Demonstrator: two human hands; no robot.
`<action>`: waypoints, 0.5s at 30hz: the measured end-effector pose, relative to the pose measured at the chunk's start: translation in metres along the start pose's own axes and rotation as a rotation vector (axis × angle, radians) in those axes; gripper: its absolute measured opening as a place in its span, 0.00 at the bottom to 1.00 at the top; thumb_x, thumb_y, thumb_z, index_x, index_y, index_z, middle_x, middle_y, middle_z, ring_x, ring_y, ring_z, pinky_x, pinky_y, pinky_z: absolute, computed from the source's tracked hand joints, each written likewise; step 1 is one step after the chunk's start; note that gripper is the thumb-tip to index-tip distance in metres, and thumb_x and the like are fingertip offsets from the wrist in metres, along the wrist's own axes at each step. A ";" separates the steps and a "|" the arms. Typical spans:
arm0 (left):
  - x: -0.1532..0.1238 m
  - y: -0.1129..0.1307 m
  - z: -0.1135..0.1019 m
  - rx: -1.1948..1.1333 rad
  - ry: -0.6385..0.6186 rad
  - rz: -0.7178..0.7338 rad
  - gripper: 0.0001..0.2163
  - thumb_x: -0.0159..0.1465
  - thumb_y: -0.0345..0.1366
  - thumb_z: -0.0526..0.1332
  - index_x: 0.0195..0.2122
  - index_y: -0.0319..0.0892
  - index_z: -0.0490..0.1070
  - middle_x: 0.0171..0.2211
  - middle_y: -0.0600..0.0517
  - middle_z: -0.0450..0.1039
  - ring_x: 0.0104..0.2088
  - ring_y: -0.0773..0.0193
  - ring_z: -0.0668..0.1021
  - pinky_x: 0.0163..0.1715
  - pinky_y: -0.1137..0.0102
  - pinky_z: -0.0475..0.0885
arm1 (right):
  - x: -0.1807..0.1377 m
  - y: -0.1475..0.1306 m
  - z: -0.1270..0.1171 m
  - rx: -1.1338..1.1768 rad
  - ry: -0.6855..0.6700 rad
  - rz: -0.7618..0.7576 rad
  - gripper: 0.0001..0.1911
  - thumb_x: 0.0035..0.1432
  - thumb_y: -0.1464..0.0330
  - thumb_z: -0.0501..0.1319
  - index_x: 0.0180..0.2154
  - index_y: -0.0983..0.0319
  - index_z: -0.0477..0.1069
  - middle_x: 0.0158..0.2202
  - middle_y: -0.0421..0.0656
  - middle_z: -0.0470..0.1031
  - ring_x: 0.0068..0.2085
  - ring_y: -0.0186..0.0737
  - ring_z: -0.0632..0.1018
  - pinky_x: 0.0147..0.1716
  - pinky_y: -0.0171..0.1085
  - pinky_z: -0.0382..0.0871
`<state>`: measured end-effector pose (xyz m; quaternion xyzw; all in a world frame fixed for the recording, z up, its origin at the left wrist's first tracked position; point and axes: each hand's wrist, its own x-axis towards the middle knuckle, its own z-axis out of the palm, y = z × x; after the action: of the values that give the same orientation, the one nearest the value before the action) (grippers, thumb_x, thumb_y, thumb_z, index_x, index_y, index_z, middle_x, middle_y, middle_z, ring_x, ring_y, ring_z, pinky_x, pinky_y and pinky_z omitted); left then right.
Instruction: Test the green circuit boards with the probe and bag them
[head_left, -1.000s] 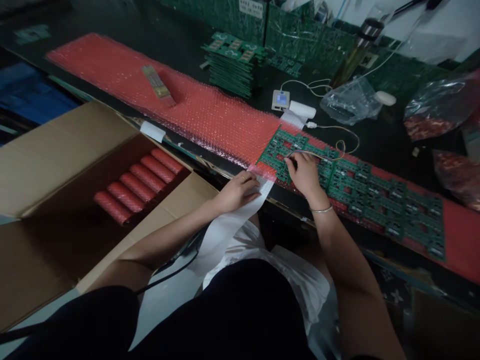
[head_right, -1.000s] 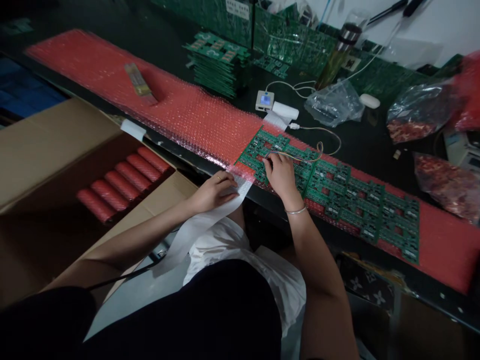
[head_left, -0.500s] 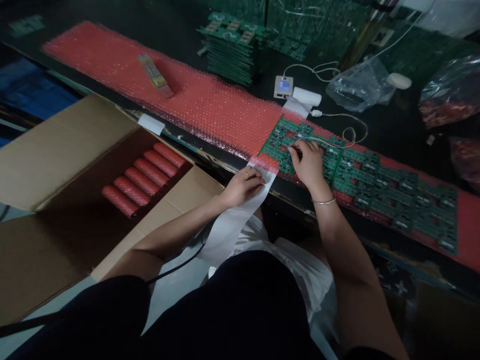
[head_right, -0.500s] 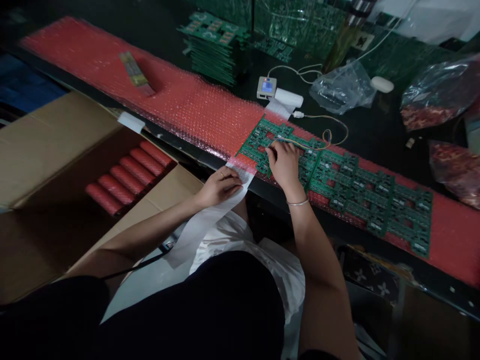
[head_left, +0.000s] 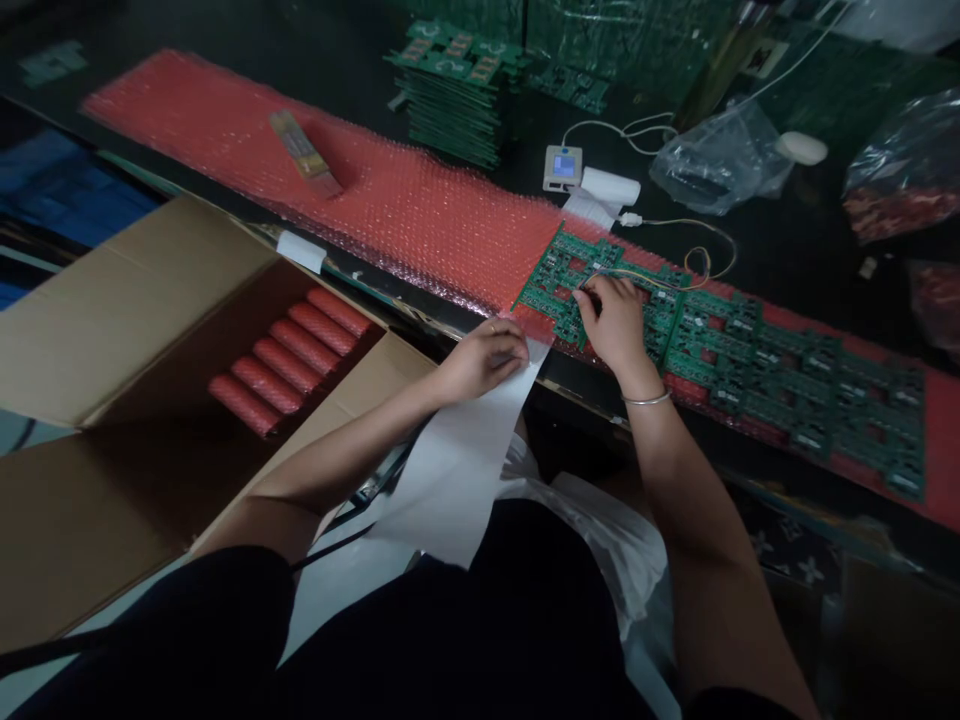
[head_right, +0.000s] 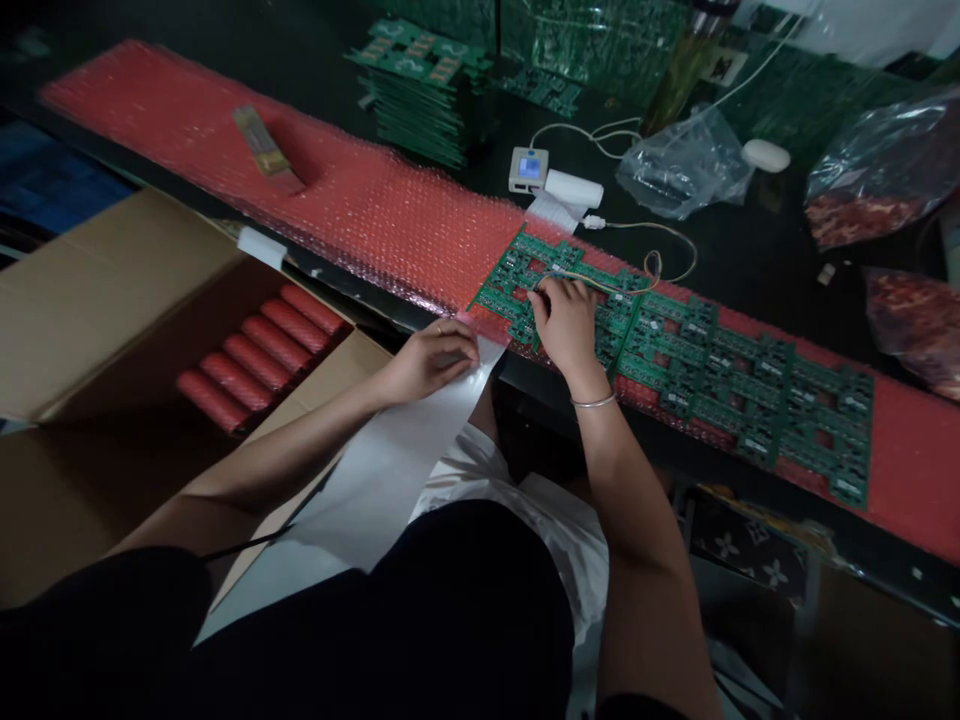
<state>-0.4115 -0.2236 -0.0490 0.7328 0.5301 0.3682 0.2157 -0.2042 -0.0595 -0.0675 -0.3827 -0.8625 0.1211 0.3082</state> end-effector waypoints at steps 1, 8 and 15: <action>0.009 0.003 -0.007 -0.006 -0.032 -0.007 0.09 0.73 0.37 0.61 0.38 0.43 0.79 0.45 0.44 0.79 0.48 0.57 0.80 0.52 0.62 0.76 | 0.000 0.000 0.000 0.005 0.002 0.002 0.15 0.76 0.57 0.53 0.39 0.56 0.71 0.41 0.50 0.80 0.48 0.57 0.75 0.53 0.55 0.67; 0.084 -0.003 -0.008 0.051 -0.156 0.030 0.06 0.65 0.29 0.63 0.36 0.40 0.81 0.43 0.45 0.79 0.45 0.57 0.81 0.50 0.64 0.76 | 0.001 -0.004 -0.002 -0.004 -0.025 0.021 0.10 0.74 0.63 0.54 0.40 0.57 0.72 0.42 0.51 0.80 0.49 0.58 0.75 0.53 0.55 0.66; 0.111 -0.022 0.016 0.179 -0.219 0.069 0.07 0.62 0.26 0.63 0.33 0.39 0.83 0.41 0.44 0.80 0.45 0.56 0.80 0.53 0.62 0.76 | 0.000 -0.007 -0.001 -0.082 -0.011 -0.002 0.09 0.72 0.67 0.54 0.42 0.58 0.73 0.43 0.50 0.81 0.49 0.56 0.75 0.52 0.52 0.66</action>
<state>-0.3945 -0.1110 -0.0406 0.8027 0.5085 0.2444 0.1932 -0.2072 -0.0642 -0.0634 -0.3933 -0.8688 0.0875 0.2879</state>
